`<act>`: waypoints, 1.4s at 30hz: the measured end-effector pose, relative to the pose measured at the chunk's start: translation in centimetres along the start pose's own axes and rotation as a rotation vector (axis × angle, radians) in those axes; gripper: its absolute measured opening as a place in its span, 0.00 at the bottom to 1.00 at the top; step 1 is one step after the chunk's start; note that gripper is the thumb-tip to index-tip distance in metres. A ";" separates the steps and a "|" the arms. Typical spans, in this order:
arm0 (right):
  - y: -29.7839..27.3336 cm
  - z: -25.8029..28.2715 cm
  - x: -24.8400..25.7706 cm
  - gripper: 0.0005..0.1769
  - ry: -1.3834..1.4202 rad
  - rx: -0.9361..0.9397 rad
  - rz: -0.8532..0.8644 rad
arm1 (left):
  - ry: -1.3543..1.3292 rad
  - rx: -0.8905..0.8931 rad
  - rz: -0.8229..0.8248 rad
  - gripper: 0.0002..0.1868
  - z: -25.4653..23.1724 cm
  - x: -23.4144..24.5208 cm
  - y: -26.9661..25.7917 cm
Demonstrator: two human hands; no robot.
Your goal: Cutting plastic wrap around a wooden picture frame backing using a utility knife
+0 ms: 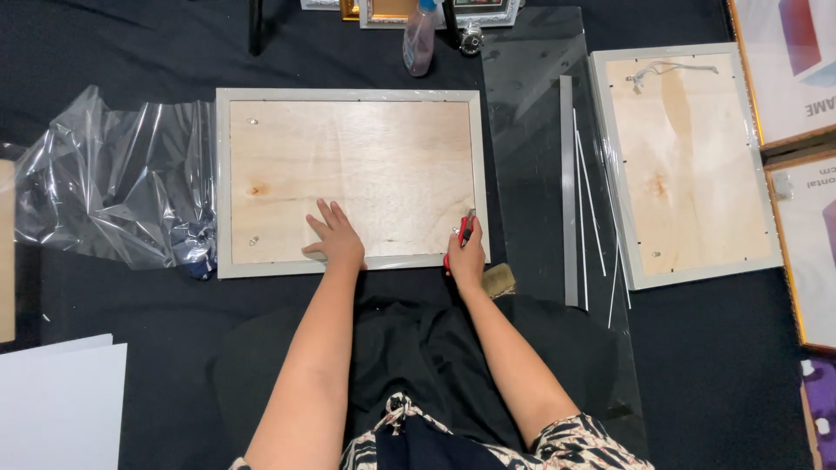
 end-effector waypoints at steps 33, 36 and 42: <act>6.2 -8.9 -4.2 0.36 1.083 -0.234 -0.212 | -0.054 -0.001 0.067 0.85 0.5 0.3 -0.2; 6.0 -8.7 -4.0 0.35 1.131 -0.249 -0.174 | -0.070 -0.007 0.052 0.85 0.4 0.5 -0.4; 6.1 -9.2 -3.6 0.30 1.100 -0.240 -0.164 | -0.067 -0.011 0.049 0.85 0.4 0.5 -0.5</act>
Point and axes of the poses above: each hand's wrist, its own y-axis towards the middle knuckle, its own x-axis out of the back of the hand, z = x × y, the point moved 9 cm from there along y, towards the middle knuckle, and after that the axes turned 12 degrees about x, right-handed, at the moved point
